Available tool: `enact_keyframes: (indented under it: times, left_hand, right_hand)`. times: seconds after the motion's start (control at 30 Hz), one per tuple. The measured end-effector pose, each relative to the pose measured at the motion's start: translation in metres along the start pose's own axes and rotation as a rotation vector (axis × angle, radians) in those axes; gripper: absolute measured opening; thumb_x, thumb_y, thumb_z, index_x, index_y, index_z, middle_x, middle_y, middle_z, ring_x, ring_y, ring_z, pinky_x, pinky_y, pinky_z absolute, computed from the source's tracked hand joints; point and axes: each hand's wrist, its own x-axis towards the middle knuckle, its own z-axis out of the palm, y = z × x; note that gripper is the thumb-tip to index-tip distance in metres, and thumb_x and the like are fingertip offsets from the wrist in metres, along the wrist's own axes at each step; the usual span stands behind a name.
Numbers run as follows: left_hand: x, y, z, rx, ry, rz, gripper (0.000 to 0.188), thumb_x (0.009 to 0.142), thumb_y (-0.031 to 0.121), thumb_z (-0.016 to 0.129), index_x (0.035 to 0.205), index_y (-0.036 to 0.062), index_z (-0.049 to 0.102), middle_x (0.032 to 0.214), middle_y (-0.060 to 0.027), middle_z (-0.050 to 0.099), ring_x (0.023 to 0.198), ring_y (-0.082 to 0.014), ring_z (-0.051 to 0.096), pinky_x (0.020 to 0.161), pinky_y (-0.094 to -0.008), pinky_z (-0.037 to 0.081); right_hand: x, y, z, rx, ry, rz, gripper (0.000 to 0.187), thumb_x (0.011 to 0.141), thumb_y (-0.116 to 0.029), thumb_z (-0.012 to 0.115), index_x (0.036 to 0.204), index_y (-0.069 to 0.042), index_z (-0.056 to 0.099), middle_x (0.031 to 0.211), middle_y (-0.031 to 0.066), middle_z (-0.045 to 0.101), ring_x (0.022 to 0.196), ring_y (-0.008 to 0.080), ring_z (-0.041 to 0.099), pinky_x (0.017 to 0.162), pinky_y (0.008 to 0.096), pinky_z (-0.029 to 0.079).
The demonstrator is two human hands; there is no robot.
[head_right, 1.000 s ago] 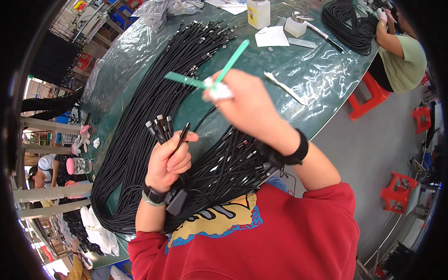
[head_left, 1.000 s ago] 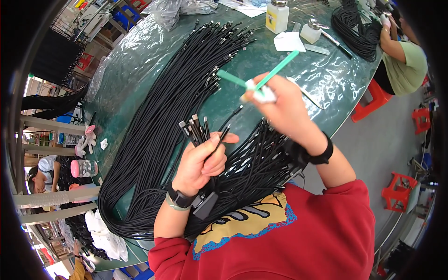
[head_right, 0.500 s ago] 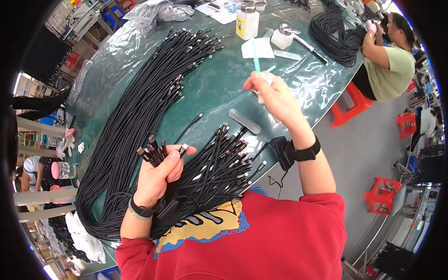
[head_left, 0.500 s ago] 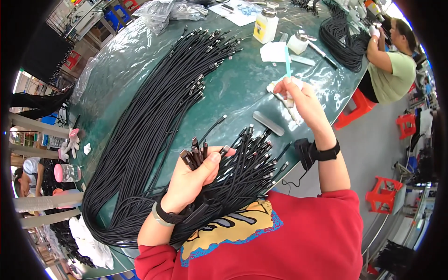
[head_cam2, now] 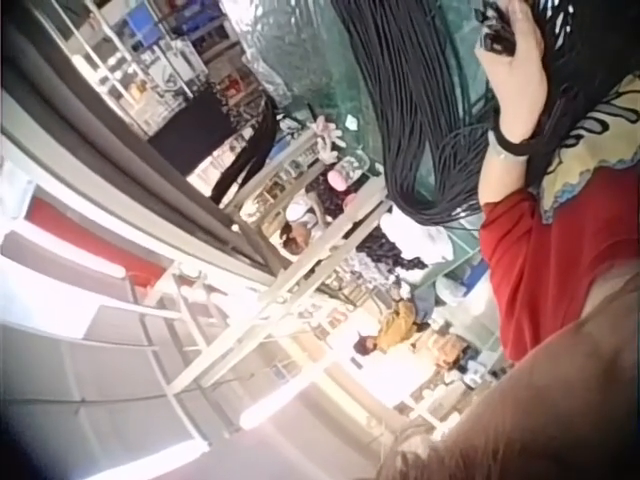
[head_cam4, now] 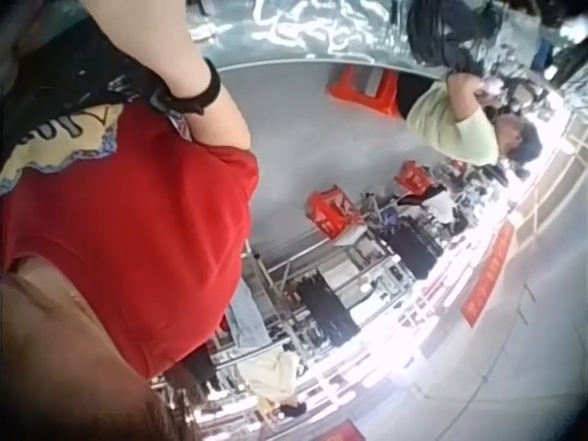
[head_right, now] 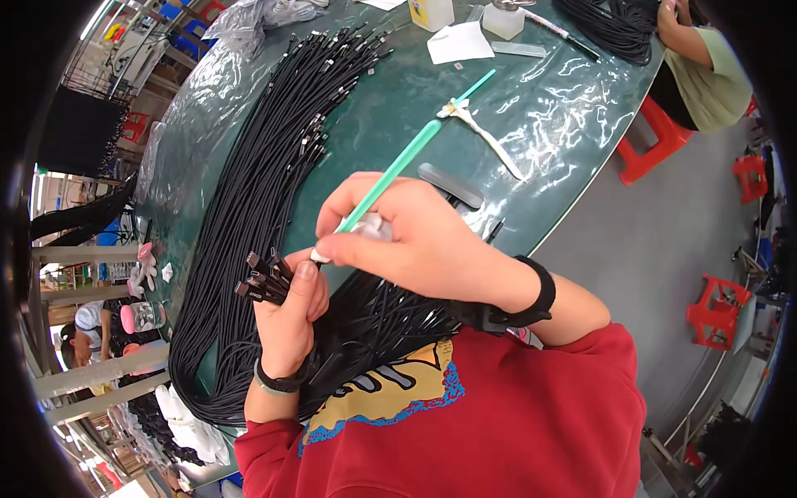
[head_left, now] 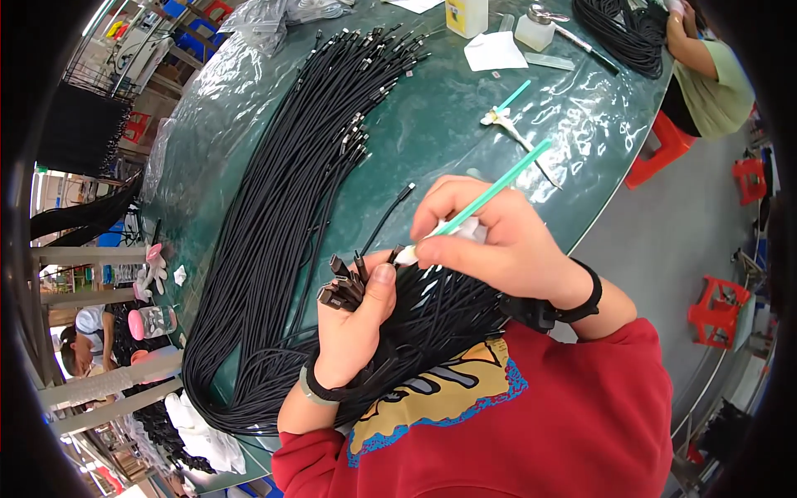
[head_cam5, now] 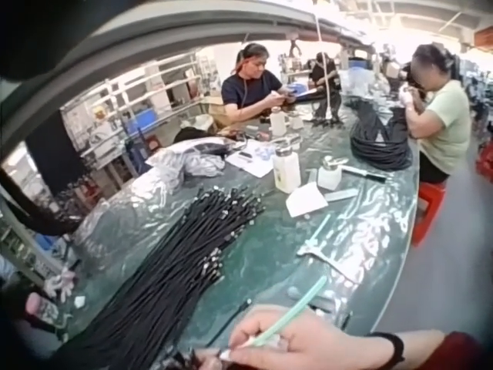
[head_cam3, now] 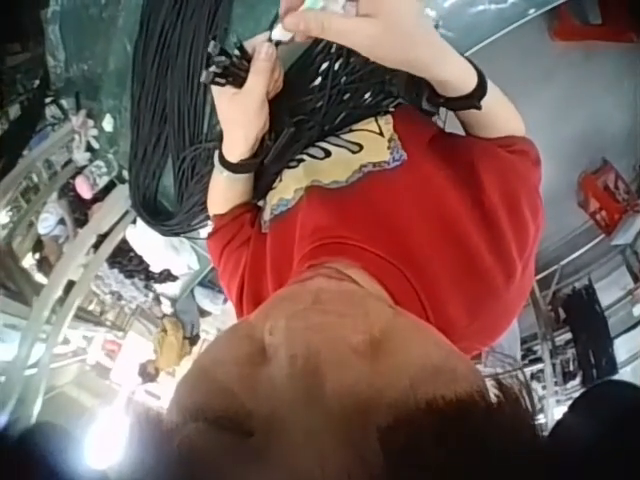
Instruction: The person gathers several black cables and wipes the metal connectors one by one with a cloth-wrapped stick. After cleaning the connectors, the person bundles the cables together and sets them back on the table.
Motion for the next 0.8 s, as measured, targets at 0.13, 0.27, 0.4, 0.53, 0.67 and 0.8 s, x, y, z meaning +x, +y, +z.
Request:
enact_keyframes:
  times: [0.13, 0.27, 0.4, 0.53, 0.67, 0.8]
  left_hand:
    - [-0.002, -0.001, 0.002, 0.06, 0.046, 0.036, 0.023, 0.087, 0.013, 0.048, 0.101, -0.0038, 0.056, 0.057, 0.0072, 0.041, 0.049, -0.0006, 0.032, 0.044, -0.0171, 0.022]
    - [0.0, 0.0, 0.0, 0.067, 0.045, 0.049, 0.022, 0.087, 0.013, 0.049, 0.1, -0.0038, 0.057, 0.057, 0.007, 0.042, 0.049, -0.0007, 0.033, 0.045, -0.0167, 0.023]
    - [0.002, 0.001, -0.002, 0.089, 0.033, 0.026, 0.022, 0.087, 0.012, 0.049, 0.098, -0.0038, 0.057, 0.056, 0.0071, 0.041, 0.049, -0.0009, 0.033, 0.045, -0.0167, 0.024]
    - [0.002, 0.002, -0.002, 0.084, 0.045, 0.033, 0.022, 0.087, 0.013, 0.049, 0.097, -0.004, 0.058, 0.055, 0.007, 0.041, 0.048, -0.0009, 0.033, 0.044, -0.0172, 0.025]
    - [0.002, 0.001, -0.001, 0.088, 0.046, 0.023, 0.022, 0.087, 0.013, 0.049, 0.097, -0.0046, 0.057, 0.055, 0.0066, 0.041, 0.048, -0.001, 0.033, 0.044, -0.0176, 0.025]
    - [0.001, 0.001, 0.0, 0.062, 0.068, 0.039, 0.022, 0.087, 0.013, 0.049, 0.097, -0.0051, 0.057, 0.055, 0.0063, 0.041, 0.048, -0.001, 0.033, 0.043, -0.0177, 0.024]
  right_hand:
    - [0.0, 0.001, 0.009, -0.223, 0.019, -0.13, 0.015, 0.071, -0.006, 0.065, 0.081, -0.002, 0.056, 0.071, 0.006, 0.054, 0.062, 0.0162, 0.054, 0.055, 0.0258, 0.04]
    - [0.0, 0.007, 0.011, -0.284, 0.107, -0.207, 0.013, 0.071, -0.005, 0.064, 0.081, -0.002, 0.056, 0.07, 0.0072, 0.055, 0.062, 0.0175, 0.054, 0.055, 0.0262, 0.04]
    - [0.002, 0.003, 0.004, -0.282, 0.137, -0.141, 0.011, 0.071, -0.004, 0.063, 0.08, -0.002, 0.056, 0.07, 0.0077, 0.055, 0.061, 0.0192, 0.055, 0.054, 0.0274, 0.041]
    - [0.006, 0.006, 0.008, -0.31, 0.124, -0.186, 0.009, 0.072, -0.004, 0.062, 0.079, -0.003, 0.056, 0.07, 0.0081, 0.055, 0.06, 0.0203, 0.056, 0.054, 0.028, 0.042]
    - [0.008, 0.002, 0.008, -0.149, 0.108, -0.067, 0.009, 0.073, -0.005, 0.061, 0.079, -0.003, 0.056, 0.069, 0.008, 0.055, 0.059, 0.0207, 0.056, 0.053, 0.0281, 0.041]
    - [0.011, 0.006, 0.014, -0.266, 0.095, -0.223, 0.008, 0.073, -0.004, 0.061, 0.078, -0.002, 0.056, 0.068, 0.0078, 0.055, 0.059, 0.0201, 0.056, 0.052, 0.0279, 0.042]
